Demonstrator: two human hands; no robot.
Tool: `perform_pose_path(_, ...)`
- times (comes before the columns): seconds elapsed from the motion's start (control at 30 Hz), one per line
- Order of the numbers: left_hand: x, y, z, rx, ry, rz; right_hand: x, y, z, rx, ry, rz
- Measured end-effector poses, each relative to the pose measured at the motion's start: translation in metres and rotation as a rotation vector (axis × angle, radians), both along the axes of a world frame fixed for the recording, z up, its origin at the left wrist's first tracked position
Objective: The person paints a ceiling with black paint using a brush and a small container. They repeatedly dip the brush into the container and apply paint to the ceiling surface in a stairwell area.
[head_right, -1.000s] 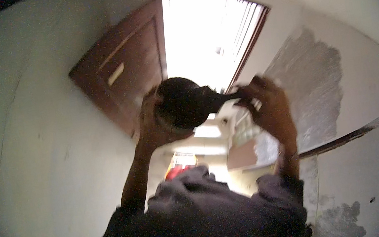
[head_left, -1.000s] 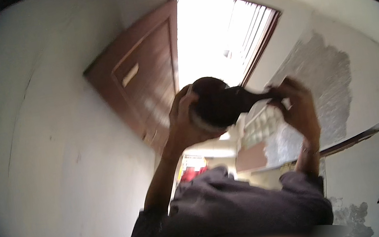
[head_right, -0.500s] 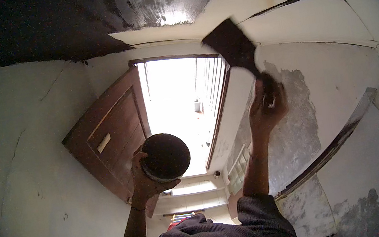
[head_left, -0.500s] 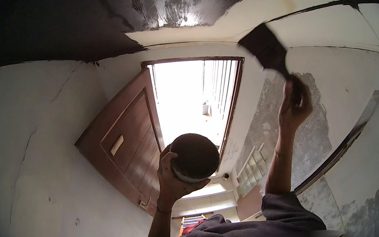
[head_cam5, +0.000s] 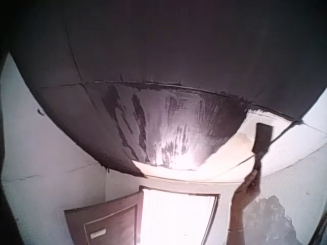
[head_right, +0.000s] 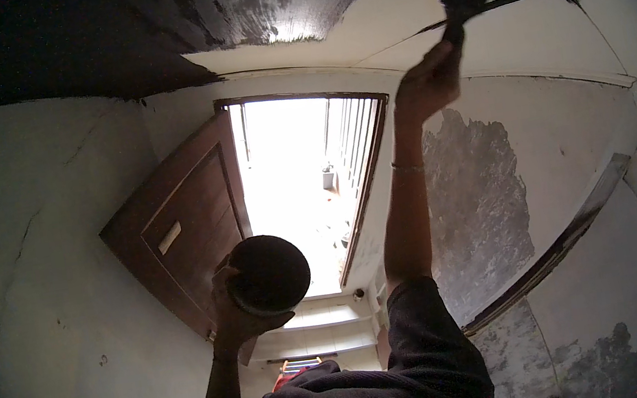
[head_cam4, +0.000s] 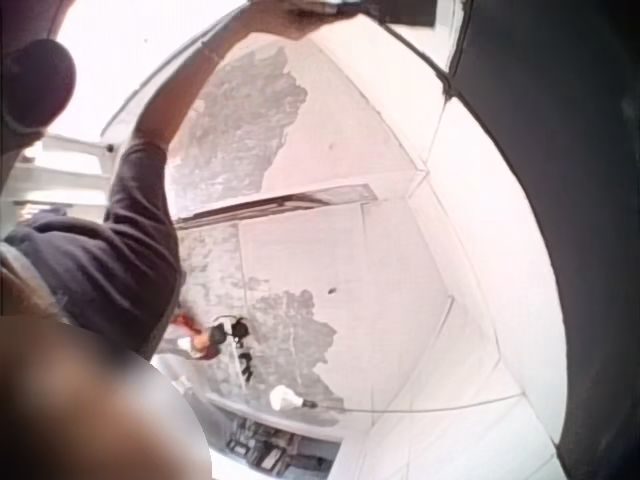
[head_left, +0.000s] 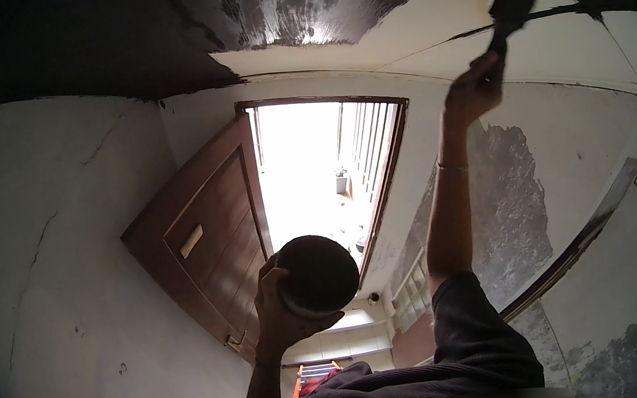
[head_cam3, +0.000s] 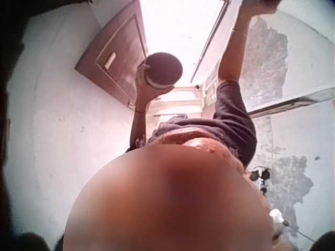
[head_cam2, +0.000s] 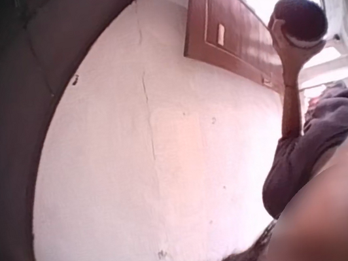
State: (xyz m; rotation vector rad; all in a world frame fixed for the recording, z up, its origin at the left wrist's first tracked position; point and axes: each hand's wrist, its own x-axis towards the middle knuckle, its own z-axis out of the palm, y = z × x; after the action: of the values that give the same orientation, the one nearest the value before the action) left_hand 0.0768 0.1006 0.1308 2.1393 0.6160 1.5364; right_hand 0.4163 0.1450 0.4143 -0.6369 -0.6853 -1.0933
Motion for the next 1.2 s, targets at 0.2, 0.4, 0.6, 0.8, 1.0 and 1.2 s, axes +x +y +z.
perform_pose_path(0.2,-0.01,-0.001,0.0,0.002,0.038,0.053,0.018,0.061,-0.018,-0.154,0.074,-0.079)
perform_pose_path(0.4,-0.019,0.002,-0.005,-0.016,0.0,0.014,0.051,0.067,-0.084,-0.542,0.376,0.197)
perform_pose_path(0.6,-0.018,-0.005,-0.005,-0.021,0.025,0.031,0.078,0.04,-0.044,-0.557,0.323,1.121)
perform_pose_path(0.8,-0.012,-0.014,-0.009,-0.006,-0.017,0.004,0.084,-0.044,0.063,-0.476,-0.124,1.75)
perform_pose_path(1.0,-0.016,-0.021,-0.012,0.01,0.002,0.041,0.065,-0.123,0.068,-0.531,-0.276,1.626)
perform_pose_path(1.2,-0.019,-0.023,-0.015,-0.035,-0.027,0.007,0.022,-0.157,0.03,-0.397,-0.506,1.003)
